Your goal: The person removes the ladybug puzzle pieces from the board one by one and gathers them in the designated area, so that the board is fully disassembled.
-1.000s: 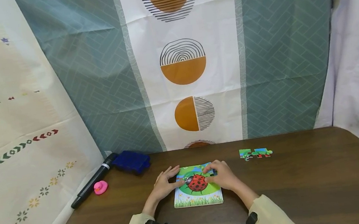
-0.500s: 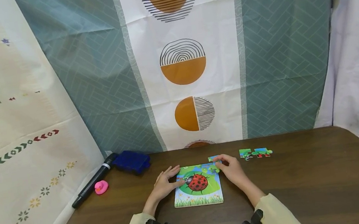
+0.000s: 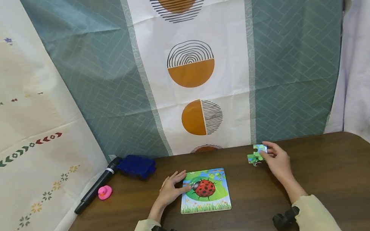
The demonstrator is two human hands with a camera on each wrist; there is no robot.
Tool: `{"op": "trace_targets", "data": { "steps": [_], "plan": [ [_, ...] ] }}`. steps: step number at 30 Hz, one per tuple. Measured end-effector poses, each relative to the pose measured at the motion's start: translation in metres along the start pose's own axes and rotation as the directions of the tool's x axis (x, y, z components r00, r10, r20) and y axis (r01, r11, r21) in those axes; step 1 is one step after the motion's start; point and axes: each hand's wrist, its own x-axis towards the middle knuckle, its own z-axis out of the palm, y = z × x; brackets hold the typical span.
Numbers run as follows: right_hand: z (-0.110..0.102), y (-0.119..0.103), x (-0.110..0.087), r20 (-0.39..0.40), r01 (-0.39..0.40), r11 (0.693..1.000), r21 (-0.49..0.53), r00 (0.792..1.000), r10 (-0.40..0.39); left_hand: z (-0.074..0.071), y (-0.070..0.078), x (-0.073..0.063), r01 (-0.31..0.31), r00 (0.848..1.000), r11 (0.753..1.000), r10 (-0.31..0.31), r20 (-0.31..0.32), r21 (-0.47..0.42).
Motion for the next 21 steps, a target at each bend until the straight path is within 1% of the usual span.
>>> {"op": "trace_targets", "data": {
  "steps": [4,6,9,14,21],
  "plan": [
    [-0.033,0.022,0.006,-0.021,-0.024,0.998,-0.05,1.0,0.023,0.001,-0.001,0.002,0.008,1.0,1.0,-0.008,-0.007,-0.008],
    [-0.046,0.032,0.007,-0.009,-0.034,0.996,-0.082,0.999,0.034,0.002,-0.001,0.002,0.004,1.0,1.0,-0.004,-0.011,-0.009],
    [-0.059,0.044,0.011,0.02,-0.044,0.99,-0.137,0.999,0.047,0.002,-0.003,0.003,-0.003,1.0,1.0,0.003,-0.013,-0.001],
    [-0.068,0.053,0.017,0.098,-0.01,0.97,-0.242,0.995,0.035,0.002,-0.004,0.003,-0.007,1.0,1.0,0.007,-0.015,0.007],
    [-0.071,0.061,0.023,0.15,0.057,0.936,-0.349,0.989,-0.005,0.001,-0.003,0.001,-0.004,1.0,1.0,0.004,-0.009,0.007]
  ]
}}
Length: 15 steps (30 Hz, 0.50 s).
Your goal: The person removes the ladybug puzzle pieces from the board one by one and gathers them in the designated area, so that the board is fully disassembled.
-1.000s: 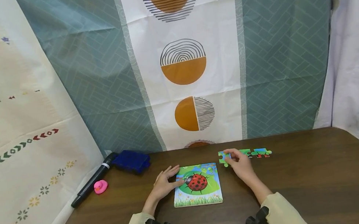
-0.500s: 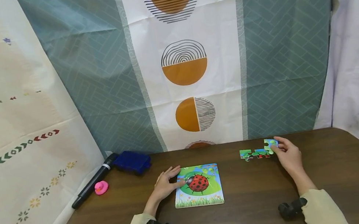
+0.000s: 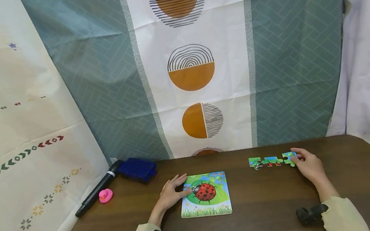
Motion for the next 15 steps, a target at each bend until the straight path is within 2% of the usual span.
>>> {"op": "trace_targets", "data": {
  "steps": [15],
  "plan": [
    [-0.0038,0.0037,0.0018,0.049,0.07,0.991,-0.115,0.997,-0.064,0.0013,0.0005,-0.0007,-0.002,1.0,1.0,0.002,0.002,-0.017]
  ]
}}
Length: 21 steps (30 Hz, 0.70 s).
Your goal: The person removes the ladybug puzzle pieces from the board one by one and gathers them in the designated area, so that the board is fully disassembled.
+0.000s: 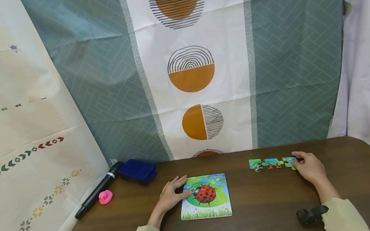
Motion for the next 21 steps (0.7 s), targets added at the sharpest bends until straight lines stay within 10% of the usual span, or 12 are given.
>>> {"op": "trace_targets", "data": {
  "steps": [21],
  "plan": [
    [0.0047,0.0004,0.0012,-0.093,-0.054,0.995,0.078,0.994,0.062,0.0008,-0.0036,0.0006,-0.014,1.0,1.0,0.014,0.003,0.018]
  ]
}}
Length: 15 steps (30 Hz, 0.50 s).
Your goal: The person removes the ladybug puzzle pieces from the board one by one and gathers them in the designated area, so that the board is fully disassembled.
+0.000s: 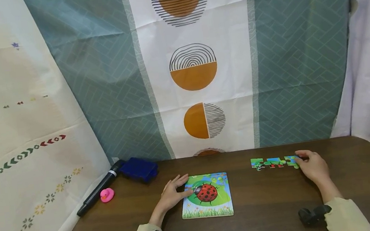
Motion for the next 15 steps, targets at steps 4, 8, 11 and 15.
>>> {"op": "trace_targets", "data": {
  "steps": [4,8,11,15],
  "plan": [
    [0.0,-0.002,-0.001,-0.093,-0.032,0.998,0.048,0.995,0.036,0.0,0.002,0.001,-0.005,1.0,1.0,0.005,0.004,0.002],
    [0.001,-0.014,0.0,-0.157,-0.036,0.996,0.083,0.986,0.049,-0.001,0.004,0.002,-0.004,1.0,1.0,0.004,0.003,-0.005],
    [0.006,-0.03,0.0,-0.17,-0.014,0.995,0.101,0.985,0.031,-0.001,0.004,0.002,0.004,1.0,1.0,-0.004,0.006,-0.004],
    [0.017,-0.055,-0.003,-0.145,0.034,0.991,0.126,0.989,-0.016,-0.002,0.003,0.001,-0.002,1.0,1.0,0.002,0.007,0.002]
  ]
}}
